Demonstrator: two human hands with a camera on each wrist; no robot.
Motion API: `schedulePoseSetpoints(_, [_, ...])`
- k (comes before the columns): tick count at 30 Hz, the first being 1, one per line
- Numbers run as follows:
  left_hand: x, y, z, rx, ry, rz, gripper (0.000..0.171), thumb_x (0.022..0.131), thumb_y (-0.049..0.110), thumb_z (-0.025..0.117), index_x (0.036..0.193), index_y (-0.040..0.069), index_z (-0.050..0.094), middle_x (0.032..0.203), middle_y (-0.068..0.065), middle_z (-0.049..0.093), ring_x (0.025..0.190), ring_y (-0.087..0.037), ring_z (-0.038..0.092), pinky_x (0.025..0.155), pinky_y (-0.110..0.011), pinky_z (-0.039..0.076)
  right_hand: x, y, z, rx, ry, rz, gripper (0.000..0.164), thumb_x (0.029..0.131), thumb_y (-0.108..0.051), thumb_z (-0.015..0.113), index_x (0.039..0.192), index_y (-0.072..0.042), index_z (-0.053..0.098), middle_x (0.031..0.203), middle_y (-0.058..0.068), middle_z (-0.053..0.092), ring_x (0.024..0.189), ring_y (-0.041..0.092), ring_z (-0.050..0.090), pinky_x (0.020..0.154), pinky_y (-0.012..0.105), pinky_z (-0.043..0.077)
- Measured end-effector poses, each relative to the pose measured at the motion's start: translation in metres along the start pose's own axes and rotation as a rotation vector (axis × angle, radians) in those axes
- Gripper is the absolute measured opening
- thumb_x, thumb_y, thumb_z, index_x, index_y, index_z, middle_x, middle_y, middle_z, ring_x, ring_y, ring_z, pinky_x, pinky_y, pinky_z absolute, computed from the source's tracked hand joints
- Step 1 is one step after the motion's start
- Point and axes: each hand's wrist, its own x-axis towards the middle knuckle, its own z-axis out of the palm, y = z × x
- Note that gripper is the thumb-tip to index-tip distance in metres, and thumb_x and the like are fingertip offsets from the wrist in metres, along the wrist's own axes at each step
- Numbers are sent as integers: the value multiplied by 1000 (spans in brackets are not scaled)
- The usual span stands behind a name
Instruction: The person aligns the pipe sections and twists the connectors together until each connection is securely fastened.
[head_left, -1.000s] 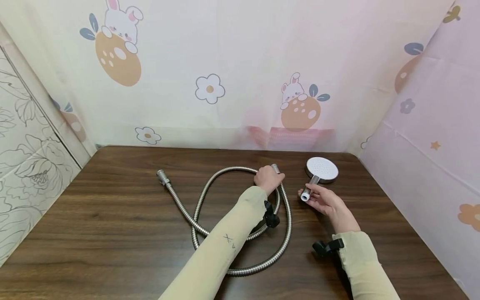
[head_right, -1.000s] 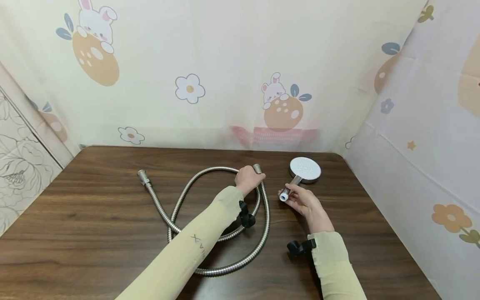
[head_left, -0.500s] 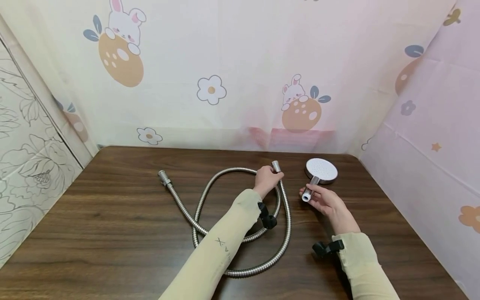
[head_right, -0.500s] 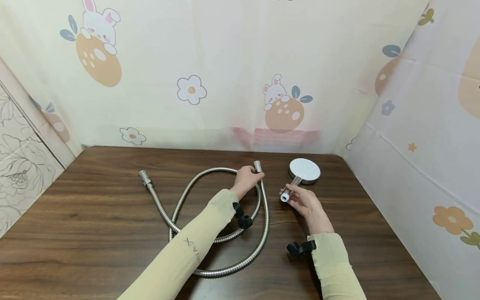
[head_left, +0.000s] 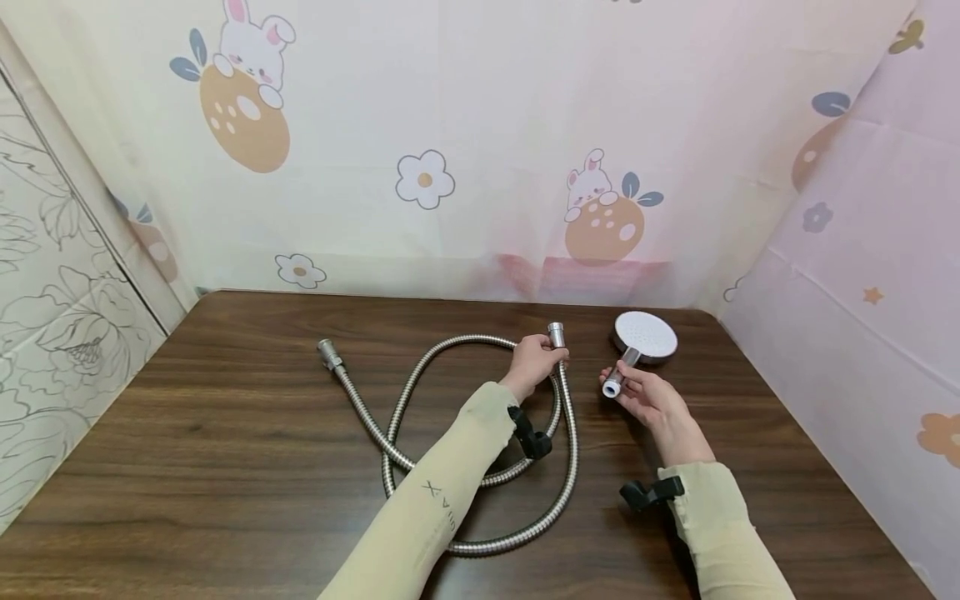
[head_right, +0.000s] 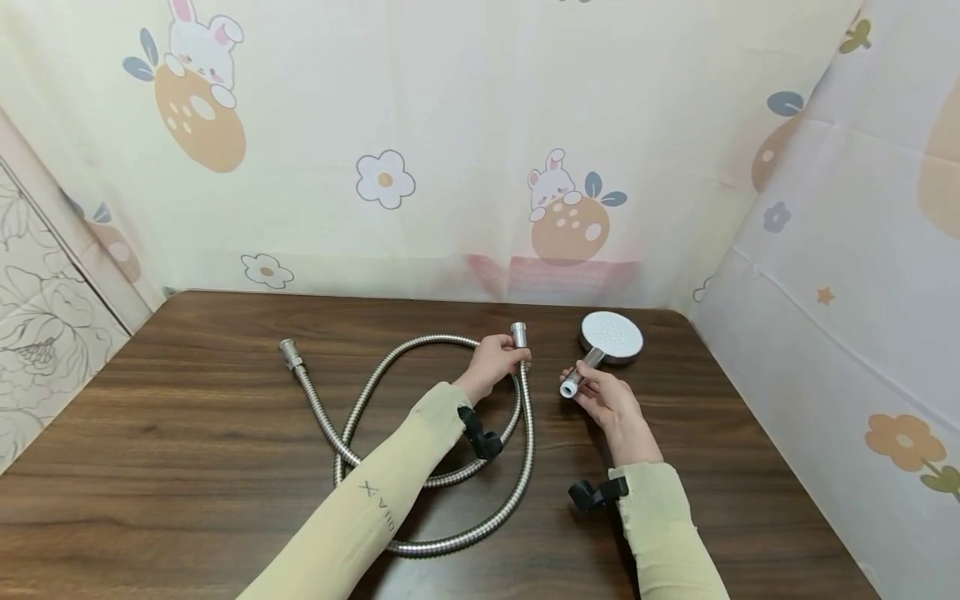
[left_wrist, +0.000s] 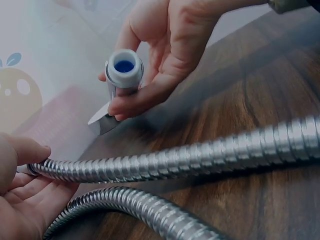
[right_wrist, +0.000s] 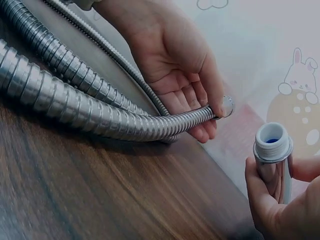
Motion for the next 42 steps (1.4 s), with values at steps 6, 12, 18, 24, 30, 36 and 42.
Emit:
schedulePoseSetpoints(6, [-1,1,0,-204,-126,-33,23,86,-2,57,106,-12,55,87,-21,65,65,-17,64,62,-28,54,-14,-1,25,-46,38,-30,9,88,1,53,95,-2,48,82,12,63,78,20,64,79,30,51])
schedulePoseSetpoints(12, [-2,2,-5,-184,-263,-61,17,90,-1,51,104,-10,52,92,-24,63,65,-12,57,66,-28,53,-13,0,31,-73,28,-57,5,91,1,48,89,-1,53,80,9,62,78,17,64,79,28,51])
schedulePoseSetpoints(18, [-3,3,-11,-188,-366,-102,17,92,1,49,105,-10,50,75,-7,54,65,-13,55,69,-30,51,-15,1,36,-119,11,-80,16,92,-2,46,81,-2,58,78,8,63,78,15,64,74,27,51])
schedulePoseSetpoints(24, [-8,4,-17,-175,-417,-127,33,93,11,51,116,-12,49,74,-6,54,65,-13,57,69,-31,52,-13,2,42,-149,-14,-92,11,92,-4,49,85,-2,58,81,8,64,81,15,64,74,26,51])
schedulePoseSetpoints(30, [-10,2,-18,-193,-414,-182,43,99,25,37,121,-9,48,77,-6,57,68,-16,59,72,-32,52,-10,3,49,-126,-6,-123,6,92,-5,49,92,-2,54,83,7,62,82,14,63,76,26,50])
schedulePoseSetpoints(36, [-13,-2,-17,-220,-375,-169,43,99,25,37,121,-10,49,75,-5,57,64,-14,56,65,-26,49,-8,6,58,-57,-3,-138,10,91,-5,49,86,-2,57,82,6,63,83,14,62,75,26,50])
schedulePoseSetpoints(42, [-19,0,-15,-257,-379,-131,42,99,23,38,121,-11,49,72,-3,51,64,-12,50,62,-23,46,-6,6,63,-23,35,-180,10,89,-4,53,99,-1,53,82,6,64,85,13,62,77,27,51])
